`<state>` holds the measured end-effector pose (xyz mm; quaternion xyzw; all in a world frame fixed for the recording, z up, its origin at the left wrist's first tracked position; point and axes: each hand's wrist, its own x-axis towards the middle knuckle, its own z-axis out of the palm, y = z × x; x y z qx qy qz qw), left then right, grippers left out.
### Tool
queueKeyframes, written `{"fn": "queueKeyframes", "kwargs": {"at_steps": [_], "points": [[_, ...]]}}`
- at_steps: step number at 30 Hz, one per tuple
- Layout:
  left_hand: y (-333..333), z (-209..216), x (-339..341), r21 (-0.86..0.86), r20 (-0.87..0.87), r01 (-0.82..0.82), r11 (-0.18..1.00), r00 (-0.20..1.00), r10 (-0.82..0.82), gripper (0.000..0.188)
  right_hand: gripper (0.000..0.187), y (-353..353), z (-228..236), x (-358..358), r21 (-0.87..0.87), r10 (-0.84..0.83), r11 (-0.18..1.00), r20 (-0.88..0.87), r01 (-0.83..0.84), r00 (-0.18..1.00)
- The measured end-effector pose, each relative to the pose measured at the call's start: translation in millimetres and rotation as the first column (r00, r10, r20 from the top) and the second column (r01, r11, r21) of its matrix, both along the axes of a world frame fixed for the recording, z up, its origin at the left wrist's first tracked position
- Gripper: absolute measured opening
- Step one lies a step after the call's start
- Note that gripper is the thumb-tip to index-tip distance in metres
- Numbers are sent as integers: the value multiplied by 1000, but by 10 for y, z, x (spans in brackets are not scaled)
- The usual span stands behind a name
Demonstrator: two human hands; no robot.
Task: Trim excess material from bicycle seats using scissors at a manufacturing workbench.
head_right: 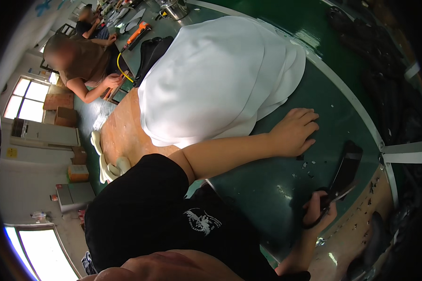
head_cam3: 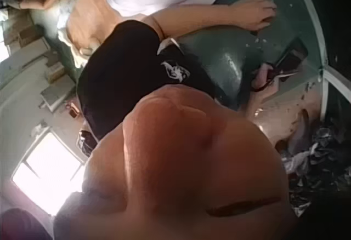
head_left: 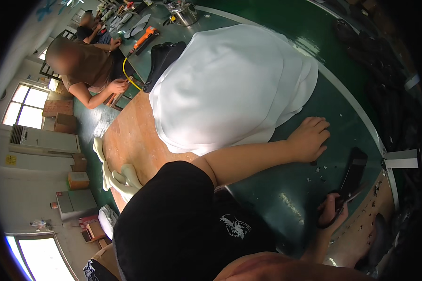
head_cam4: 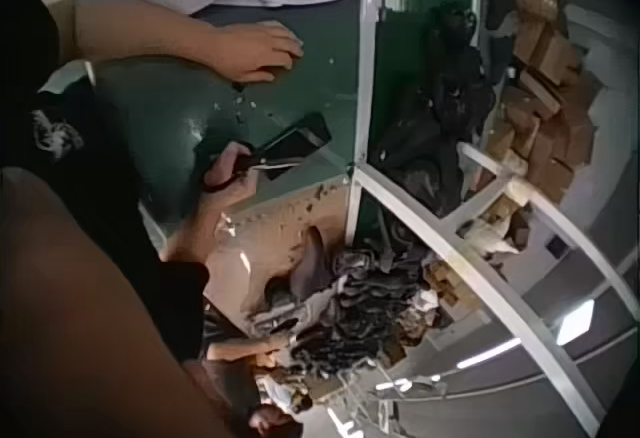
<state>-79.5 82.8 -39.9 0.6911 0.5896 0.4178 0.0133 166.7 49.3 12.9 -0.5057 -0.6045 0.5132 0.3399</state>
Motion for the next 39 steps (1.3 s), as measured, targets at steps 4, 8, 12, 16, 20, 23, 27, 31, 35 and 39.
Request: {"fn": "queueKeyframes", "kwargs": {"at_steps": [4, 8, 12, 16, 20, 23, 27, 31, 35, 39], "points": [[-5, -19, -77, -1, 22, -28, 1000, 999, 28, 36, 24, 119, -64, -100, -65, 20, 998, 68, -16, 997], [27, -33, -39, 10, -10, -24, 1000, 1000, 24, 36, 26, 194, -145, 128, -27, 18, 999, -68, -19, 998], [33, -20, -51, 5, -12, -10, 1000, 1000, 10, 36, 27, 203, -167, 74, 25, 57, 998, -64, -55, 996], [-12, -62, -73, 8, -11, -37, 999, 999, 37, 36, 26, 143, -46, -73, -36, -14, 999, 8, 15, 1000], [41, -30, -18, 0, -12, -15, 1000, 1000, 15, 35, 25, 191, -153, 152, 16, 25, 1000, -99, -24, 995], [-36, -57, -82, -19, -10, -19, 1000, 1000, 18, 35, 24, 56, -50, -75, -21, -1, 1000, 11, 2, 1000], [8, -62, -35, -19, -13, -9, 1000, 1000, 9, 36, 25, 162, -188, 118, -19, -41, 999, -18, 41, 999], [-14, -37, -45, -27, -13, -15, 1000, 1000, 14, 37, 27, 172, -186, 186, 197, 244, 957, -156, -211, 957], [-28, -45, -85, -19, -15, -21, 1000, 1000, 21, 37, 25, 128, -136, -101, -108, 33, 994, -27, -36, 999], [1, -72, 10, -14, -4, -13, 1000, 1000, 12, 37, 26, 158, -190, 12, -131, -28, 991, -35, 23, 999]]}}
